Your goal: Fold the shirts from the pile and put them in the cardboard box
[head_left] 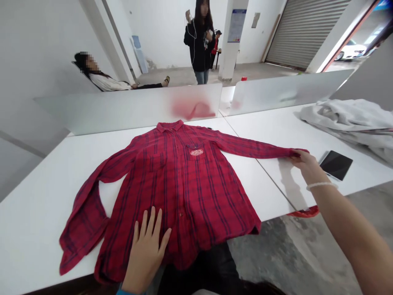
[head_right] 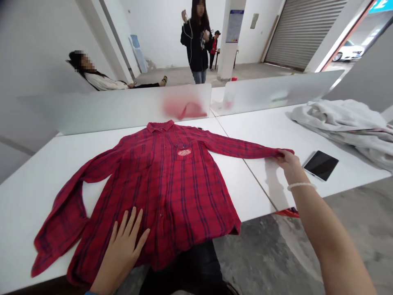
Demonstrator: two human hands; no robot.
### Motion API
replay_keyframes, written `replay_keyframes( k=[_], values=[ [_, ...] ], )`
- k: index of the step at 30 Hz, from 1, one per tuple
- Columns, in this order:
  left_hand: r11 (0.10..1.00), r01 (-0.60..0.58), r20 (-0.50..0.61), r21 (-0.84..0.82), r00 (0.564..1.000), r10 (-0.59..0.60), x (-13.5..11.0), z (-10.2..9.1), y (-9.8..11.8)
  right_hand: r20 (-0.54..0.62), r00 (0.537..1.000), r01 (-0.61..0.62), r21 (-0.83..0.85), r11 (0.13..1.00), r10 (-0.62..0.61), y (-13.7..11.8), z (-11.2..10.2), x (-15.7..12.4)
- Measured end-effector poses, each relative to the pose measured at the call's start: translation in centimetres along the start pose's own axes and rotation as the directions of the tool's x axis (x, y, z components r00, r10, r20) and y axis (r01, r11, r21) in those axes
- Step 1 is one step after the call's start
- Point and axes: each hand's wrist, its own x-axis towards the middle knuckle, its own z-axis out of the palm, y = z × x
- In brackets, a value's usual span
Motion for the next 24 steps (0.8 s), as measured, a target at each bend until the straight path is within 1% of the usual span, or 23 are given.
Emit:
replay_keyframes(
  k=[2,4,6,7,9,11,13,15,16,17,19,21,24],
  values=[
    [0.999,-0.032,0.002,0.042,0.999,0.032,0.4,-0.2,0.7,0.040,0.995,0.097,-0.091,0.991,-0.094,-0.9,0.8,0.6],
    [0.996,-0.046,0.000,0.078,0.999,0.046,1.1,-0.3,1.9,0.100,0.979,0.197,-0.204,0.959,-0.180,-1.6,1.1,1.2],
    [0.994,-0.057,0.002,0.092,0.998,0.057,1.8,-0.1,3.3,0.181,0.960,0.267,-0.346,0.899,-0.215,-1.8,0.7,1.9],
    [0.994,-0.072,0.002,0.088,0.997,0.072,2.0,0.1,4.0,0.224,0.950,0.295,-0.430,0.853,-0.215,-1.8,0.4,2.2],
    [0.991,-0.109,-0.009,0.075,0.994,0.110,2.3,0.5,5.0,0.290,0.931,0.357,-0.597,0.718,-0.222,-1.7,-0.5,2.6],
    [0.989,-0.130,-0.019,0.067,0.991,0.132,2.4,0.9,5.4,0.335,0.901,0.434,-0.720,0.541,-0.276,-1.6,-1.3,3.0],
    [0.988,-0.142,-0.017,0.062,0.990,0.143,2.3,1.2,5.4,0.400,0.850,0.512,-0.781,0.358,-0.343,-1.4,-1.7,3.3],
    [0.988,-0.145,-0.014,0.058,0.989,0.146,2.2,1.3,5.3,0.477,0.802,0.566,-0.799,0.202,-0.360,-0.9,-1.7,3.5],
    [0.988,-0.145,-0.013,0.058,0.989,0.146,2.2,1.2,5.2,0.503,0.790,0.575,-0.806,0.138,-0.350,-0.5,-1.6,3.6],
    [0.988,-0.143,-0.013,0.059,0.989,0.144,2.2,1.2,5.2,0.514,0.789,0.568,-0.818,0.084,-0.337,0.0,-1.5,3.8],
    [0.988,-0.138,-0.009,0.065,0.990,0.139,2.2,1.0,5.2,0.497,0.807,0.523,-0.852,-0.005,-0.319,0.9,-1.3,3.9],
    [0.988,-0.135,-0.003,0.069,0.991,0.135,2.2,0.9,5.3,0.478,0.822,0.480,-0.874,-0.075,-0.309,1.4,-0.9,4.0],
    [0.990,-0.128,0.006,0.064,0.992,0.128,2.2,0.7,5.4,0.498,0.812,0.473,-0.867,-0.156,-0.305,0.6,0.1,3.8]
  ],
)
